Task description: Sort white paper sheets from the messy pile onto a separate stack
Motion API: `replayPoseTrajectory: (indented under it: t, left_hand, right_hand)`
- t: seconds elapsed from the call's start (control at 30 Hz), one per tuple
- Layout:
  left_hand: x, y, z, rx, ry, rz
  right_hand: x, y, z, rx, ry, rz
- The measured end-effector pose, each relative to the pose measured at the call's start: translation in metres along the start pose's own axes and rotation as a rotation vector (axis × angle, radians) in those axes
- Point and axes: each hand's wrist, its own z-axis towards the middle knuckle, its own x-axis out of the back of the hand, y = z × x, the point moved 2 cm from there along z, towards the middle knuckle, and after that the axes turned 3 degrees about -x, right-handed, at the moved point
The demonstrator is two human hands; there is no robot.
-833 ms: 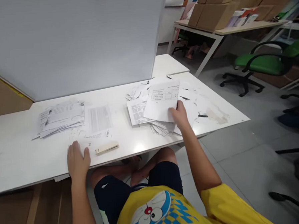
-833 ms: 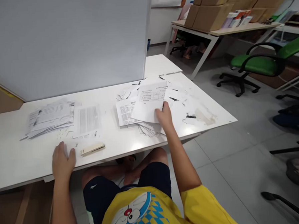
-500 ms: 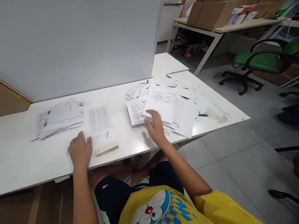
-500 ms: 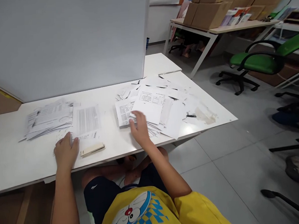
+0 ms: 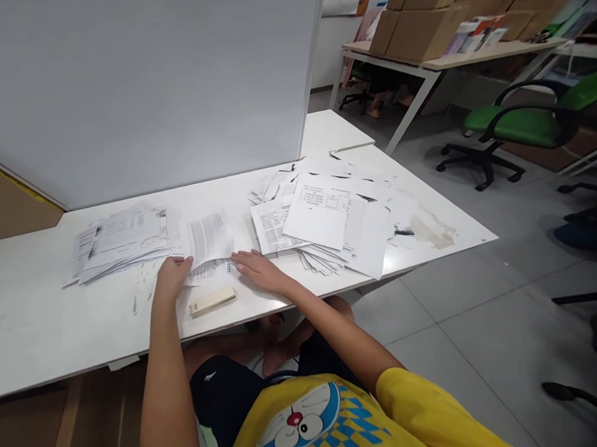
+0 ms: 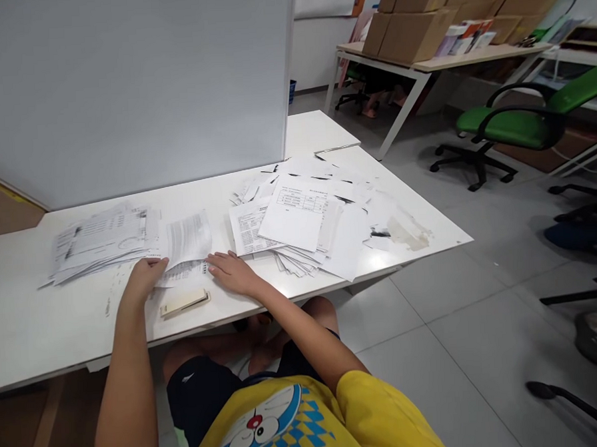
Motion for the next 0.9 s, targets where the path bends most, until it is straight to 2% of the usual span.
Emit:
replayPoseTrajectory:
  t: [0.17,0.23,0.33,0.43,0.53,0.6,0.73,0.8,0.9]
  left_hand:
    - [0.006,0.007,-0.008,0.022,0.003,-0.183]
    - [0.009,0.01,-0.011,0.056,-0.046,-0.299]
    - [0.007,0.012,-0.013,0.113,-0.187,-0.469]
    - [0.0,0.009,-0.012,0.031,-0.236,-0.581]
    - [-0.005,0.002,-0.013,-0.203,-0.156,-0.715]
    - [-0.008,-0.004,-0.016,-0.331,-0.096,-0.806]
    - [-0.012,-0.017,-0.026,-0.414,0.046,-0.88]
    - [-0.011,-0.023,-0.03,-0.459,0.107,-0.775]
    - [-0.007,-0.03,-0.033,-0.517,0.183,-0.463]
  right_hand:
    - [0.0,0.002,-0.002,0.011,0.016,-0.01]
    - [-0.001,0.003,-0.002,0.015,0.023,-0.013]
    - [-0.002,0.004,-0.003,0.03,0.059,0.027]
    - [-0.002,0.007,-0.005,0.019,0.145,0.148]
    - [-0.002,0.012,-0.004,-0.014,0.245,0.295]
    - [-0.002,0.014,0.0,-0.034,0.263,0.419]
    - [-0.002,0.011,0.013,-0.014,0.234,0.666]
    - [0.0,0.006,0.02,0.031,0.25,0.661]
    - [0.002,0.001,0.026,0.064,0.289,0.626]
